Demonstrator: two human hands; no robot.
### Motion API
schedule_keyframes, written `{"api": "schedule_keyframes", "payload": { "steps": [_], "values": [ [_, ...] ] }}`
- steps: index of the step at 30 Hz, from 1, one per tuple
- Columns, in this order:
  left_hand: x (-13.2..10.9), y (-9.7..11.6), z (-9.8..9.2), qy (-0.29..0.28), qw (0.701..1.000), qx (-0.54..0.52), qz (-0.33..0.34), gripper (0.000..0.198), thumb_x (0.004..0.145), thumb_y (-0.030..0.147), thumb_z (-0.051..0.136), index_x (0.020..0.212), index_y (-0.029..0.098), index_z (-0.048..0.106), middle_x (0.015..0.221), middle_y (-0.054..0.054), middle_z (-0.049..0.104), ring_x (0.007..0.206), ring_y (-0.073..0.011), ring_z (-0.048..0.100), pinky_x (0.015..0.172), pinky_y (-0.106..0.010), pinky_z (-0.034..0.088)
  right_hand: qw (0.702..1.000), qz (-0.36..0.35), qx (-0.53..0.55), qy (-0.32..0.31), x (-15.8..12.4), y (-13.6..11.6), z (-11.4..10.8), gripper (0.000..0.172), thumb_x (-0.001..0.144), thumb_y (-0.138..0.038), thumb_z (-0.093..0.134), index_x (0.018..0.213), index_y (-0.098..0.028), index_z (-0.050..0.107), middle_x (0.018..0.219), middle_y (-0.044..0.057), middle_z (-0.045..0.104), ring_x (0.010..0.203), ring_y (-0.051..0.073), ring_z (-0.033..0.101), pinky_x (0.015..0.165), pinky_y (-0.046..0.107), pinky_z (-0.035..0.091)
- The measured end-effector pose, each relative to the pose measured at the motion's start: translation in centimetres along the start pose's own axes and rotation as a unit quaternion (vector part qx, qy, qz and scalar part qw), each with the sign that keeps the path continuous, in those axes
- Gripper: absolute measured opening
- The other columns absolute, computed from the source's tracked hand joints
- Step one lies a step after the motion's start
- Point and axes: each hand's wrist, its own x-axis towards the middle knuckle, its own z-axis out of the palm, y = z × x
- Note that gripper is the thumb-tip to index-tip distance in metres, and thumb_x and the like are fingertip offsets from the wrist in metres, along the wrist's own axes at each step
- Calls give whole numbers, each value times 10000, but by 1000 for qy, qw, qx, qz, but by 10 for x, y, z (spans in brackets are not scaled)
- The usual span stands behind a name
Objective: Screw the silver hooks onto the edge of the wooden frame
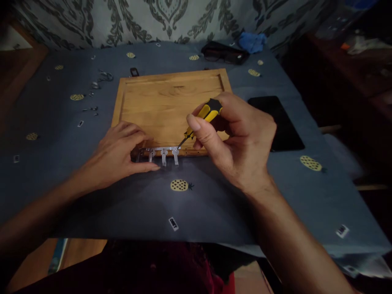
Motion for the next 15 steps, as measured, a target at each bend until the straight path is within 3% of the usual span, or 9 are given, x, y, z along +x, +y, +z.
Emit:
{"api": "schedule_keyframes", "payload": {
  "steps": [6, 9, 15],
  "values": [
    [4, -28, -16, 31, 997, -70, -24, 337, 909, 522, 663, 1022, 208, 713, 1006, -49, 706, 1032, -253, 626, 889, -386, 485, 1000, 1, 5, -5, 0, 1, 1, 170, 947, -300, 682, 795, -231, 649, 755, -49, 604, 513, 55, 610, 480, 221, 488],
    [6, -53, -24, 91, 991, -88, -54, 239, 961, 388, 553, 993, 224, 724, 979, -37, 731, 955, -224, 667, 843, -360, 499, 1000, -10, 2, 1, 0, 2, 2, 162, 942, -281, 689, 797, -220, 654, 716, -60, 601, 513, 46, 603, 484, 214, 477],
    [10, -107, -32, 215, 951, -130, -180, 182, 881, 291, 579, 903, 219, 745, 948, -30, 767, 901, -213, 699, 783, -322, 526, 1000, -8, -2, -7, -1, 3, 0, 112, 945, -242, 666, 835, -229, 677, 712, -58, 624, 517, 61, 621, 501, 231, 486]
  ]
}}
